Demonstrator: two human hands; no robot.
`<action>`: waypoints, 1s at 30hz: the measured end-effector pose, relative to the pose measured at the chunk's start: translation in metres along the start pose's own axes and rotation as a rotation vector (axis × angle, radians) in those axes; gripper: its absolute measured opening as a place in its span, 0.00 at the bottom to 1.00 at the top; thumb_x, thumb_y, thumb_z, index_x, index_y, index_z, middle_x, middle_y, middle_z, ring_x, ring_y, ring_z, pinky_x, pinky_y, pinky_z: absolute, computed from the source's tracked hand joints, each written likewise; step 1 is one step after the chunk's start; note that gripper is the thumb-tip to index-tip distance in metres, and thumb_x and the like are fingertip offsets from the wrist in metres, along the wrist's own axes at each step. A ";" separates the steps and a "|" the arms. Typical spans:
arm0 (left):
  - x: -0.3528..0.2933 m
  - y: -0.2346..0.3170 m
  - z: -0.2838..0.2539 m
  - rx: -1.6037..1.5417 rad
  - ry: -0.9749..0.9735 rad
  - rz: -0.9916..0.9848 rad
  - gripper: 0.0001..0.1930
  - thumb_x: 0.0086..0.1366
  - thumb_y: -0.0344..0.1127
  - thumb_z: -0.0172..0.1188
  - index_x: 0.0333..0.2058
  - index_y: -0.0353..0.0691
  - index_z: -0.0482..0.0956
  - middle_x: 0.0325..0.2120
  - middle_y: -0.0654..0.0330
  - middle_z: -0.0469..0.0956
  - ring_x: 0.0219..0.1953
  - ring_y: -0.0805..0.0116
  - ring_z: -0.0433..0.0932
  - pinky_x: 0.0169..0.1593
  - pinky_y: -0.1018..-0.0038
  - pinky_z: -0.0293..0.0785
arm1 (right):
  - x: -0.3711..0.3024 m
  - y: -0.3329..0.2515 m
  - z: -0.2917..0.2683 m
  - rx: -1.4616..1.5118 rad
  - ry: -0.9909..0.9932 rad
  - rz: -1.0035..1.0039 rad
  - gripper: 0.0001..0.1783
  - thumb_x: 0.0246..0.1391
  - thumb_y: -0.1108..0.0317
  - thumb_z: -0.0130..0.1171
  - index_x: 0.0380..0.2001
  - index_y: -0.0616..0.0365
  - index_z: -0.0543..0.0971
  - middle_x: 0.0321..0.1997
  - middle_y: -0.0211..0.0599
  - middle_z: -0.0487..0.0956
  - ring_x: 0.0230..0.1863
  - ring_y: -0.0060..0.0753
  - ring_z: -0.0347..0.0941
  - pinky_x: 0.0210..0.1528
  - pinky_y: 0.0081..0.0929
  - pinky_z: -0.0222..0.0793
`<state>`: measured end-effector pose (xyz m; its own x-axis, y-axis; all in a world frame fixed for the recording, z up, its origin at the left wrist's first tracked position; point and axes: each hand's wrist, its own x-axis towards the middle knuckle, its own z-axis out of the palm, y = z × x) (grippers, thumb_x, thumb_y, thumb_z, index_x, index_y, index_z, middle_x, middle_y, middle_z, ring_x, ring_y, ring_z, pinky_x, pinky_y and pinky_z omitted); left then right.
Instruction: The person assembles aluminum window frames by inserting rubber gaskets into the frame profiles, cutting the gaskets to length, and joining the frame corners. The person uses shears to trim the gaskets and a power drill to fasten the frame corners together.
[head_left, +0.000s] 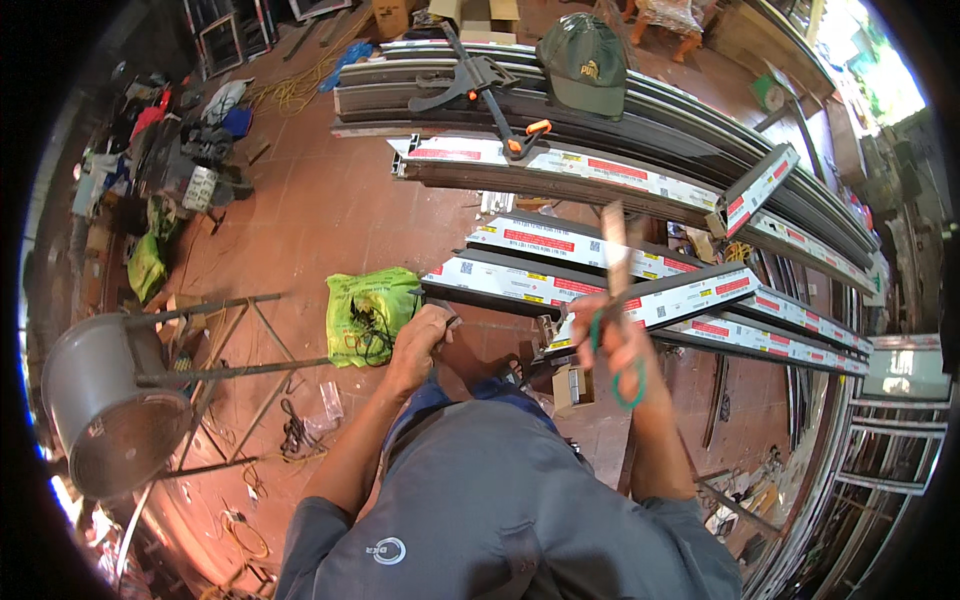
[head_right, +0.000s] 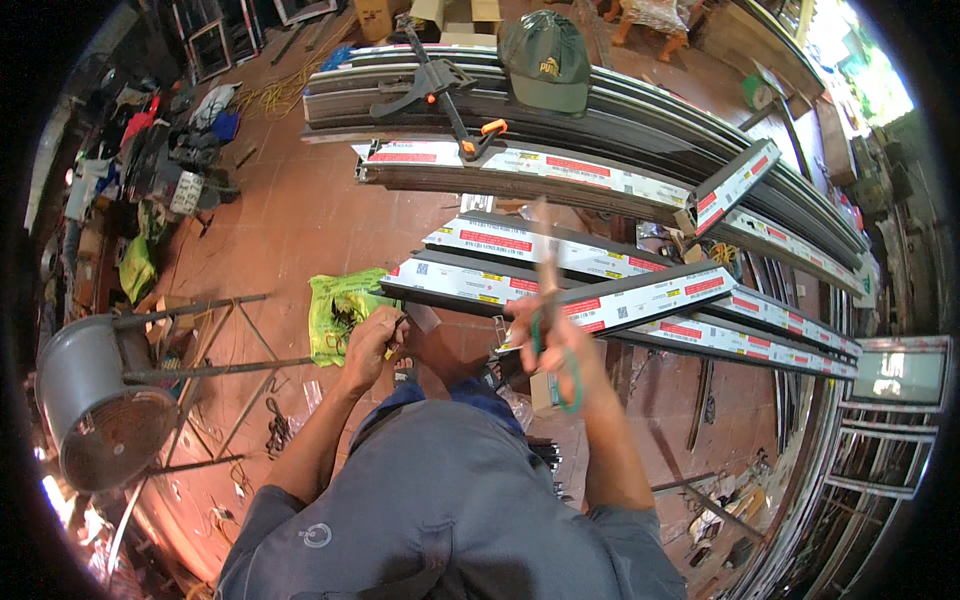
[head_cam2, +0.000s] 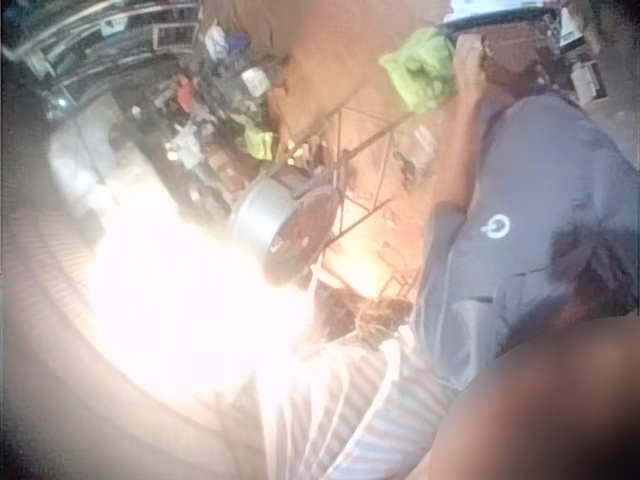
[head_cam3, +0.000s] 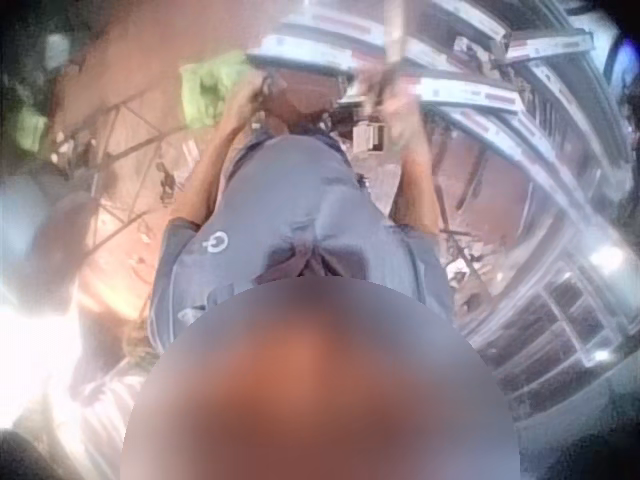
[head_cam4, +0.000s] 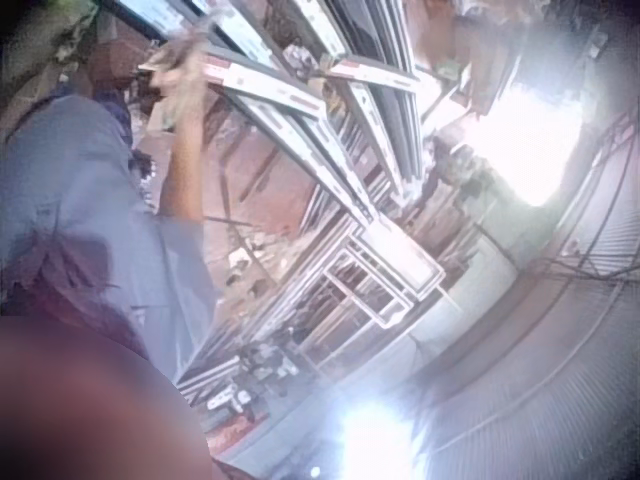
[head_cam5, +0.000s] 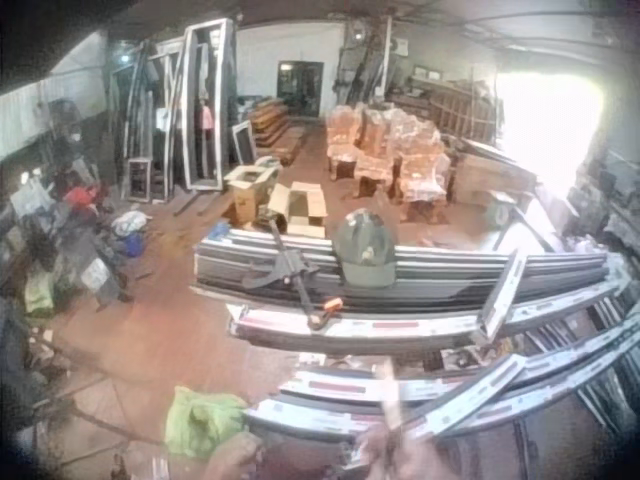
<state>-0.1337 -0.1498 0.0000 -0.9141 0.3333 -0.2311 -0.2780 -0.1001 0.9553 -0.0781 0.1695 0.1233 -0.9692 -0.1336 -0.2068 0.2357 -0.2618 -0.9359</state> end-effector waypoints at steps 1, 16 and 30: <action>0.004 0.010 -0.001 0.077 -0.036 0.064 0.17 0.79 0.43 0.49 0.37 0.37 0.79 0.31 0.68 0.73 0.34 0.77 0.68 0.40 0.78 0.64 | -0.009 0.009 0.018 -0.080 -0.051 0.015 0.62 0.45 0.17 0.66 0.64 0.63 0.73 0.39 0.33 0.78 0.34 0.21 0.73 0.35 0.21 0.67; 0.018 0.124 -0.058 0.448 -0.326 0.103 0.14 0.68 0.36 0.67 0.45 0.31 0.88 0.38 0.50 0.88 0.41 0.64 0.86 0.47 0.69 0.79 | -0.011 0.081 0.116 -0.510 -0.133 0.207 0.55 0.62 0.17 0.46 0.63 0.62 0.75 0.50 0.46 0.81 0.55 0.41 0.79 0.58 0.38 0.72; 0.019 0.146 -0.072 0.532 -0.404 0.158 0.12 0.64 0.32 0.68 0.40 0.28 0.88 0.30 0.55 0.87 0.33 0.72 0.82 0.39 0.72 0.78 | -0.005 0.074 0.137 -0.394 -0.115 0.192 0.58 0.56 0.20 0.60 0.69 0.64 0.72 0.39 0.28 0.76 0.40 0.21 0.70 0.40 0.20 0.67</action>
<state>-0.2125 -0.2253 0.1216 -0.7214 0.6863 -0.0931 0.1268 0.2630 0.9564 -0.0457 0.0198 0.0941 -0.8912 -0.2551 -0.3752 0.3441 0.1590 -0.9254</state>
